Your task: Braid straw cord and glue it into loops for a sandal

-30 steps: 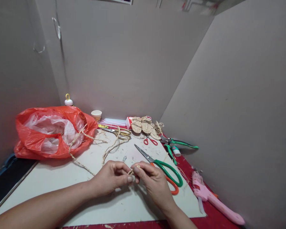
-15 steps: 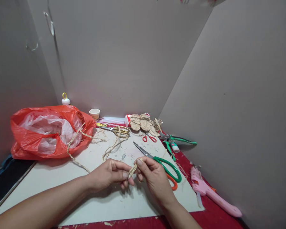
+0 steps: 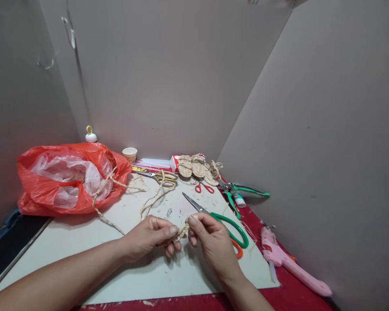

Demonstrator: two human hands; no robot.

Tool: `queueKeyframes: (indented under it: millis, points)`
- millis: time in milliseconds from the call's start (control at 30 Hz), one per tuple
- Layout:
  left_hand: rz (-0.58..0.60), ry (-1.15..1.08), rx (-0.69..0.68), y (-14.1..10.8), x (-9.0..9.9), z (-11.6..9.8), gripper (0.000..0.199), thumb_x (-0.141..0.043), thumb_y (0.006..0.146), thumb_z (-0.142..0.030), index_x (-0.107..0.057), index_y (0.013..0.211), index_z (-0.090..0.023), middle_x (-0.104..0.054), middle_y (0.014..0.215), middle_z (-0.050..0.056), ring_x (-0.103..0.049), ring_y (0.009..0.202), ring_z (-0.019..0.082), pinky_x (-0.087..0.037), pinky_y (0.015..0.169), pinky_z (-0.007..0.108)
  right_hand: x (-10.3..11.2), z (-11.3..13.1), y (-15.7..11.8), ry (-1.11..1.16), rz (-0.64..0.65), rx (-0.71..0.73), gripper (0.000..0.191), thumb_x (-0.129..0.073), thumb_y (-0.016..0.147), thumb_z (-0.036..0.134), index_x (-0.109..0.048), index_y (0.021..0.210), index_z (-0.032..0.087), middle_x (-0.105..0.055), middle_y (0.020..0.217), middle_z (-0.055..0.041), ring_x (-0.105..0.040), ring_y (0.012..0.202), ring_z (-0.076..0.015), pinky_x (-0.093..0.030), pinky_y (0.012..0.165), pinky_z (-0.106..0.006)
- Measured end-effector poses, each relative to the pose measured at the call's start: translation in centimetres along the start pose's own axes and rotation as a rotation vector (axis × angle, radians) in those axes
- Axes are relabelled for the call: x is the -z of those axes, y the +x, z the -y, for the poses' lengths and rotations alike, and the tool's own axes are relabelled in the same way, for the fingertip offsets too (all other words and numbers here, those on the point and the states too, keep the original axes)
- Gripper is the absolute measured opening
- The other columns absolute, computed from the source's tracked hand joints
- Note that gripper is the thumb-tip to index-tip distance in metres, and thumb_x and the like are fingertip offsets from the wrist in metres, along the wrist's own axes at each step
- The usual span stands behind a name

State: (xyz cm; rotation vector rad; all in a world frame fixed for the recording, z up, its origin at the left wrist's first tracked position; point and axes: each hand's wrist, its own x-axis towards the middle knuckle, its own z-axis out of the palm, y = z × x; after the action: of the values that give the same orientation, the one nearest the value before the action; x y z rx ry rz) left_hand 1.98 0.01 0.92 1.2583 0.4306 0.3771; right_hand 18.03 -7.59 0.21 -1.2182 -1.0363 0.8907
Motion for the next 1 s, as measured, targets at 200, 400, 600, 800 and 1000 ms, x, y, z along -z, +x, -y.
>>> queueKeyframes:
  millis: [200, 400, 600, 800, 1000]
  points:
    - [-0.047, 0.05, -0.092, 0.0, -0.3, 0.5, 0.034, -0.075, 0.069, -0.038, -0.07, 0.093, -0.014, -0.063, 0.072, 0.002, -0.051, 0.063, 0.01, -0.038, 0.062, 0.023, -0.6, 0.5, -0.5, -0.123, -0.011, 0.06, 0.027, -0.063, 0.081, 0.041, -0.059, 0.065, 0.018, -0.052, 0.052, 0.0032, -0.045, 0.049, -0.0099, -0.036, 0.05, -0.022]
    - [-0.09, 0.19, -0.152, -0.3, -0.8, 0.9, 0.028, -0.063, 0.08, -0.038, -0.067, 0.09, -0.012, -0.065, 0.074, 0.005, -0.056, 0.066, 0.013, -0.042, 0.067, 0.026, -1.0, 0.2, -0.7, -0.218, 0.005, 0.111, 0.025, -0.062, 0.081, 0.038, -0.06, 0.065, 0.018, -0.057, 0.058, 0.0007, -0.05, 0.055, -0.0126, -0.04, 0.053, -0.023]
    - [-0.137, 0.323, -0.124, -0.3, -0.7, 1.3, 0.03, -0.065, 0.077, -0.033, -0.063, 0.101, -0.014, -0.05, 0.062, -0.004, -0.044, 0.054, 0.008, -0.035, 0.054, 0.021, -0.9, 0.4, -0.6, -0.265, -0.061, 0.129, 0.026, -0.063, 0.079, 0.039, -0.059, 0.065, 0.018, -0.052, 0.056, 0.0027, -0.044, 0.052, -0.0108, -0.036, 0.049, -0.022]
    - [-0.184, 0.771, -0.362, -0.6, -0.7, 1.1, 0.023, -0.046, 0.088, -0.029, -0.063, 0.082, -0.015, -0.053, 0.065, 0.0, -0.047, 0.062, 0.012, -0.037, 0.063, 0.024, -0.9, 0.3, -0.5, -0.267, -0.063, 0.129, 0.028, -0.063, 0.079, 0.04, -0.057, 0.063, 0.018, -0.047, 0.054, 0.0042, -0.041, 0.049, -0.0096, -0.035, 0.047, -0.021]
    - [-0.067, 0.502, -0.183, -0.5, -0.8, 0.8, 0.037, -0.041, 0.091, -0.041, -0.059, 0.072, -0.014, -0.058, 0.063, 0.004, -0.05, 0.059, 0.012, -0.04, 0.062, 0.024, -0.9, -0.1, -0.3, -0.221, -0.075, 0.096, 0.029, -0.066, 0.077, 0.04, -0.057, 0.063, 0.017, -0.05, 0.054, 0.0038, -0.041, 0.05, -0.0094, -0.033, 0.047, -0.021]
